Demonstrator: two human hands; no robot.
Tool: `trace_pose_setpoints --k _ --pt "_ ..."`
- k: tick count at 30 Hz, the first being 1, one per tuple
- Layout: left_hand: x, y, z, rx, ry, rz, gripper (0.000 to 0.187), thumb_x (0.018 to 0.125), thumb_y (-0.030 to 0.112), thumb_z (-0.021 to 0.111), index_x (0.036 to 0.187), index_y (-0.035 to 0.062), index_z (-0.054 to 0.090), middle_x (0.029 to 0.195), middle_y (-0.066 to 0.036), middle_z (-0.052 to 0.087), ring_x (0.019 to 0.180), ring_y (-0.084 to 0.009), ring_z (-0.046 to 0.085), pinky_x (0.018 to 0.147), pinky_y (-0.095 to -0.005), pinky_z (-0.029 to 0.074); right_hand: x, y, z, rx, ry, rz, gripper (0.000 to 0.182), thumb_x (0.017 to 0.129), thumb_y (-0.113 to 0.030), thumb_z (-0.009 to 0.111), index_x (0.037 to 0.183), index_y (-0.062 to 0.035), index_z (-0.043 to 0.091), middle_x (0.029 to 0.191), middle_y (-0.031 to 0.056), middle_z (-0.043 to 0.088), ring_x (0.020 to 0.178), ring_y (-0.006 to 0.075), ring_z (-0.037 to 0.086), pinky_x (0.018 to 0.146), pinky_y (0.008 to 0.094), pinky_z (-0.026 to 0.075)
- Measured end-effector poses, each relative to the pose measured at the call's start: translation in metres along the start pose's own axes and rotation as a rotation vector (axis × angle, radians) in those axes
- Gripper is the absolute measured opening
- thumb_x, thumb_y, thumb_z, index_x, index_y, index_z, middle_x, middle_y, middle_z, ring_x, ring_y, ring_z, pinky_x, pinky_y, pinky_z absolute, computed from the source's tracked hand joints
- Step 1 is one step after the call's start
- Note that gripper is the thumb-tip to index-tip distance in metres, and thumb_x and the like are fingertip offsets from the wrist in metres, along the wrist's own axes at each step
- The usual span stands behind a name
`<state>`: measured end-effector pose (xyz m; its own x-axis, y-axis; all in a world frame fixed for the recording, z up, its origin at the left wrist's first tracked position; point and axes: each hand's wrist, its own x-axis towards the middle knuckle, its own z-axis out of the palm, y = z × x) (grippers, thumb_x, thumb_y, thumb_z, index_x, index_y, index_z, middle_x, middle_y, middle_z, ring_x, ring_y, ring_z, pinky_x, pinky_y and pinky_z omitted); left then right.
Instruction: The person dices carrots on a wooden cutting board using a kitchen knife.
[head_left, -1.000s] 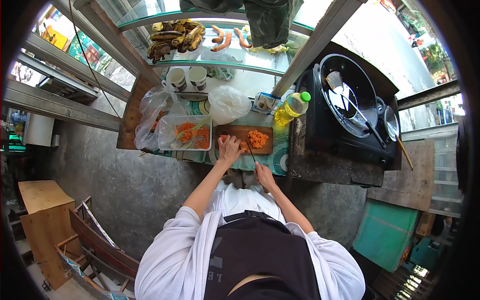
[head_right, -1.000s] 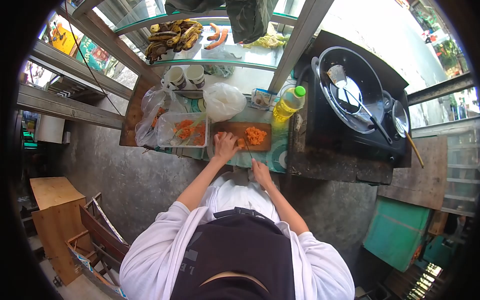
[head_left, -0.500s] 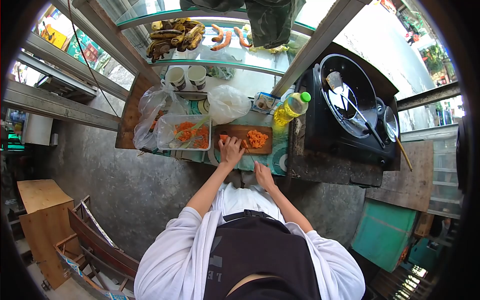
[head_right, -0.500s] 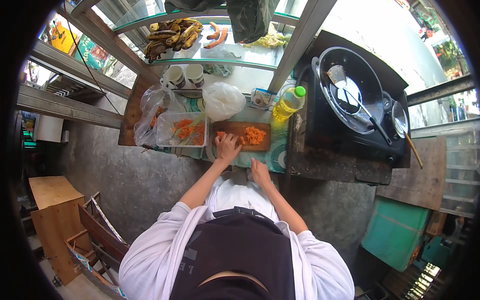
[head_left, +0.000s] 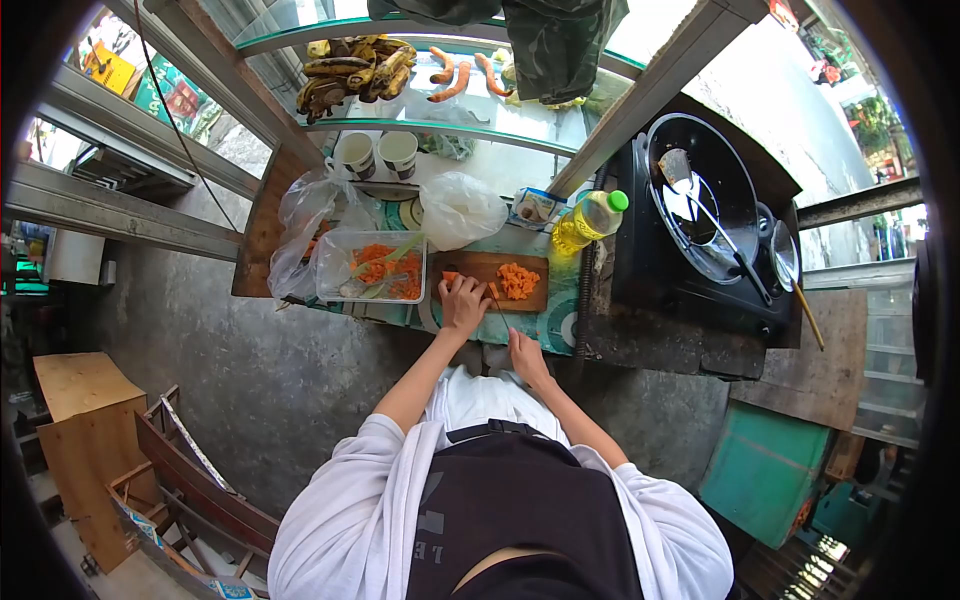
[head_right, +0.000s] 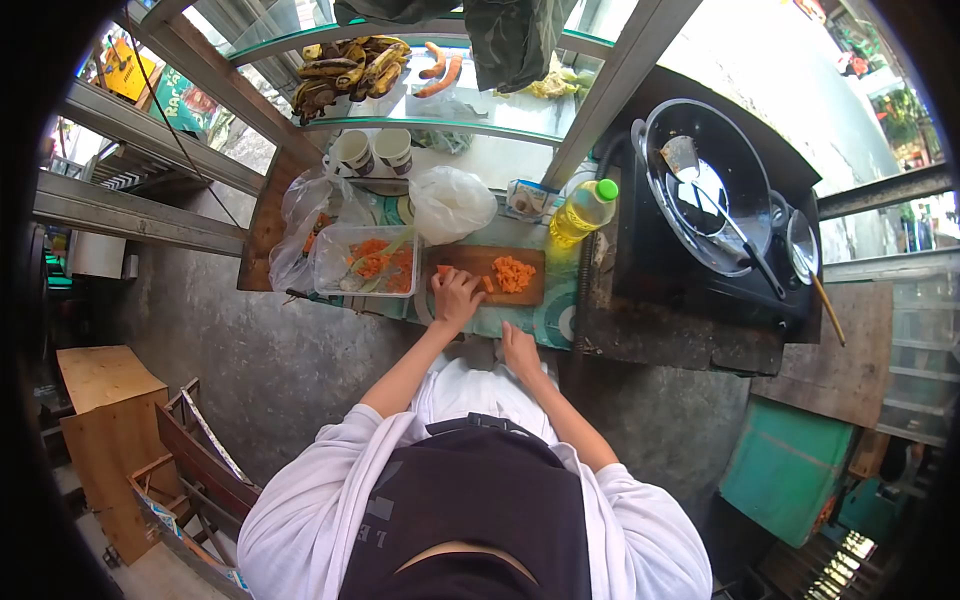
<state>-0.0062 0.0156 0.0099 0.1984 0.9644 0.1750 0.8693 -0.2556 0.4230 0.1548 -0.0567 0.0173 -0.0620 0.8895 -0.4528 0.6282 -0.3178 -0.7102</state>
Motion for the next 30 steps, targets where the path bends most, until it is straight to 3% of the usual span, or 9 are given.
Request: trace_pose_setpoints --k 3,5,15,17,24,30 --pt "0.0 0.0 0.0 0.003 0.002 0.003 0.031 0.069 0.024 0.07 0.096 0.0104 0.066 0.09 -0.002 0.057 0.096 -0.0196 0.048 0.087 -0.0448 0.029 -0.001 0.001 0.001 -0.013 0.028 -0.024 0.049 0.095 -0.034 0.028 0.082 0.0047 0.056 0.079 0.028 0.057 0.083 0.0462 0.052 0.073 0.0511 0.038" --pt "-0.001 -0.001 0.001 -0.001 -0.002 -0.003 0.031 0.069 0.024 0.07 0.096 0.0103 0.066 0.09 -0.002 0.057 0.096 -0.0196 0.048 0.087 -0.0452 0.029 0.003 0.01 0.003 -0.048 0.059 -0.066 0.053 0.095 -0.038 0.029 0.073 0.0035 0.053 0.065 0.0213 0.055 0.066 0.0387 0.054 0.064 0.0419 0.041" --pt "-0.001 0.0 0.002 -0.012 0.006 -0.018 0.029 0.069 0.023 0.07 0.094 0.01 0.066 0.09 -0.001 0.056 0.096 -0.0196 0.048 0.087 -0.0478 0.028 0.01 0.012 -0.003 -0.028 -0.028 -0.053 0.053 0.095 -0.038 0.029 0.075 0.0037 0.054 0.067 0.0211 0.056 0.069 0.0386 0.055 0.064 0.0425 0.041" --pt "-0.001 0.0 0.002 -0.012 0.005 -0.02 0.029 0.069 0.023 0.07 0.094 0.0099 0.066 0.09 -0.001 0.056 0.096 -0.0196 0.048 0.087 -0.048 0.028 0.01 0.009 -0.005 -0.039 -0.067 -0.028 0.051 0.095 -0.036 0.028 0.085 0.0047 0.057 0.08 0.0284 0.058 0.083 0.0466 0.052 0.074 0.051 0.039" --pt "-0.001 0.0 0.003 -0.029 -0.001 -0.035 0.029 0.069 0.025 0.071 0.093 0.0096 0.066 0.089 -0.002 0.056 0.095 -0.0198 0.048 0.087 -0.0474 0.028 0.015 0.002 -0.004 -0.145 -0.053 -0.049 0.051 0.096 -0.035 0.027 0.088 0.0045 0.059 0.084 0.0292 0.058 0.086 0.0463 0.052 0.075 0.0508 0.04" --pt "0.006 0.0 -0.006 -0.034 -0.09 -0.068 0.038 0.065 0.03 0.073 0.097 0.011 0.065 0.092 -0.002 0.056 0.096 -0.0189 0.048 0.084 -0.0447 0.03 0.017 0.009 0.0 -0.135 -0.031 -0.046 0.053 0.096 -0.036 0.025 0.089 0.0039 0.059 0.084 0.0289 0.058 0.088 0.0471 0.052 0.086 0.052 0.036"
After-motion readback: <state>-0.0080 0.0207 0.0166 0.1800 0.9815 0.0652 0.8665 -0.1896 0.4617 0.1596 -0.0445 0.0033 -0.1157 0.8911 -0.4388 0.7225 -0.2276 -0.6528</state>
